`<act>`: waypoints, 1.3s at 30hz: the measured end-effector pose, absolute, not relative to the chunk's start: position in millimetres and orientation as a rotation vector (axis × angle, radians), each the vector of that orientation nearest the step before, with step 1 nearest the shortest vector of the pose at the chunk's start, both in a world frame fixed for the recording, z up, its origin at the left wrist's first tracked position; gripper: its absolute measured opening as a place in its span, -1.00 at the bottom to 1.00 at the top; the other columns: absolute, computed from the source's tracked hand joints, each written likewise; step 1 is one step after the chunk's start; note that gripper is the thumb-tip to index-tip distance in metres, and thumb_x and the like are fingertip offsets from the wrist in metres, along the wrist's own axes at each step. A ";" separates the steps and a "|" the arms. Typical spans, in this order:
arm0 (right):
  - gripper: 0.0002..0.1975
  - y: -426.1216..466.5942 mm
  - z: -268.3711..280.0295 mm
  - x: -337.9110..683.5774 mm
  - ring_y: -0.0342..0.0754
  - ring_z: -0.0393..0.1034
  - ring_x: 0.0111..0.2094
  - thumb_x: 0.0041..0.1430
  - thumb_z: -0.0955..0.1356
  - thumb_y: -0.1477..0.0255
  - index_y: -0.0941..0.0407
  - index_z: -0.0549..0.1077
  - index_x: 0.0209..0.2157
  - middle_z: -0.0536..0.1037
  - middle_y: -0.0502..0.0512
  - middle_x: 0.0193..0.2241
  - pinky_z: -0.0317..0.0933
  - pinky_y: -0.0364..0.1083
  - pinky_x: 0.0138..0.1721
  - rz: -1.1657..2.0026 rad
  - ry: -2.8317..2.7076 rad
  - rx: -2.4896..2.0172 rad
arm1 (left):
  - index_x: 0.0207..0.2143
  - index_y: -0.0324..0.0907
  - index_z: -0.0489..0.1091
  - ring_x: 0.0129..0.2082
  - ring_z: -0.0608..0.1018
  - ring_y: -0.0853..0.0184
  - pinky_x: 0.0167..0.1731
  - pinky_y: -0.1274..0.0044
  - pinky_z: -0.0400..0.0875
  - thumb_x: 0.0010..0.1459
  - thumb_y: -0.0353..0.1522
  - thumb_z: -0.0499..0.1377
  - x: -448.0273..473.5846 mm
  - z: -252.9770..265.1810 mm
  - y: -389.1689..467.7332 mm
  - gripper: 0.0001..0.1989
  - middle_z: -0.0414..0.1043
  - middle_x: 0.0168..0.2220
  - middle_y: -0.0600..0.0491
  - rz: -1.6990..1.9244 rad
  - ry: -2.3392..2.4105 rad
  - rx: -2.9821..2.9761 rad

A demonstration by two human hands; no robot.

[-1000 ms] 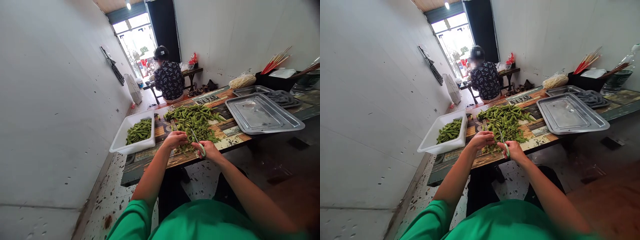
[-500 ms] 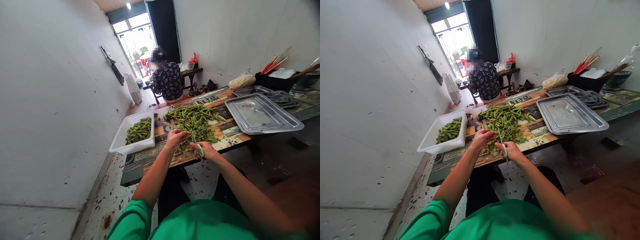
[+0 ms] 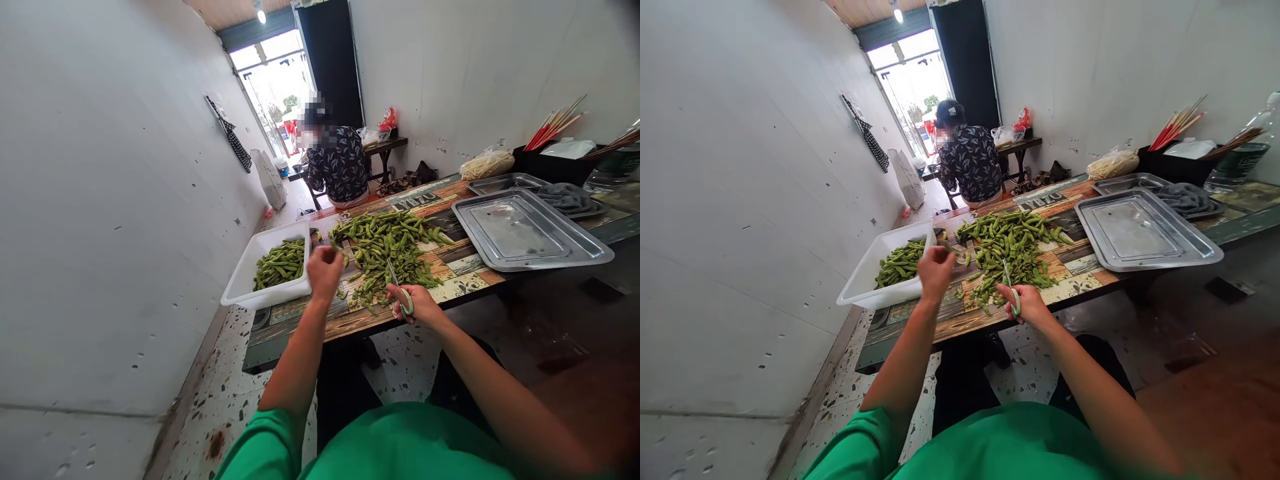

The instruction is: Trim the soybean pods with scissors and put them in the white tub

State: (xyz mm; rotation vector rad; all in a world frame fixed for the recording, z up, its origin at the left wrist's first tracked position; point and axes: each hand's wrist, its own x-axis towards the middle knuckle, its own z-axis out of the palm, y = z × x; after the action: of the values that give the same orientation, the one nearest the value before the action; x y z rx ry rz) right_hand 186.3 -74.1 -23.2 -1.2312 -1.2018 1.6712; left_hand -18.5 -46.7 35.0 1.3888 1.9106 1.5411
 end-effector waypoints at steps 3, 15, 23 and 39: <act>-0.59 -73.0 -22.1 189.1 -0.20 0.27 -0.75 -0.04 0.42 0.07 0.17 0.40 -0.50 0.38 -0.03 -0.73 -0.06 -0.26 -0.84 1.700 -1.154 -1.211 | -0.15 -0.22 0.39 0.00 0.41 0.11 0.03 0.28 0.25 0.08 -0.37 0.14 -59.2 66.1 -44.5 -0.75 0.44 -0.11 -0.15 1.461 2.592 1.582; -0.57 -73.3 -20.4 189.6 -0.20 0.30 -0.73 -0.01 0.41 0.06 0.19 0.41 -0.45 0.40 -0.03 -0.70 -0.01 -0.26 -0.83 1.723 -1.309 -1.207 | -0.40 -0.32 0.48 -0.07 0.46 0.08 -0.05 0.42 0.28 -0.05 -0.51 0.21 -28.7 -13.9 32.4 -0.90 0.47 -0.25 -0.28 0.681 2.146 1.847; -0.62 -68.7 -11.6 180.8 -0.21 0.26 -0.75 0.03 0.40 0.11 0.17 0.39 -0.47 0.39 -0.03 -0.72 -0.04 -0.28 -0.85 1.733 -1.339 -1.227 | -0.35 -0.29 0.48 -0.54 0.42 0.46 -0.43 0.60 0.30 -0.03 -0.45 0.22 -29.8 -2.5 -1.6 -0.86 0.39 -0.55 0.08 0.990 1.528 1.316; -0.57 -63.5 -14.5 181.4 -0.20 0.29 -0.74 -0.04 0.42 0.05 0.17 0.39 -0.46 0.40 -0.04 -0.70 -0.02 -0.27 -0.86 1.649 -1.406 -1.223 | -0.41 -0.31 0.45 -0.68 0.32 0.54 -0.61 0.65 0.24 -0.11 -0.52 0.18 9.4 16.5 -46.3 -0.87 0.32 -0.65 0.16 0.918 1.335 1.302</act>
State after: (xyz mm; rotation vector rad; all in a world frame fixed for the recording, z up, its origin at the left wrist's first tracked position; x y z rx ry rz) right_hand 181.4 -63.5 -14.5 -1.2234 -1.4056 1.6489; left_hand 9.4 -46.3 16.5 1.3017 1.3353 0.9183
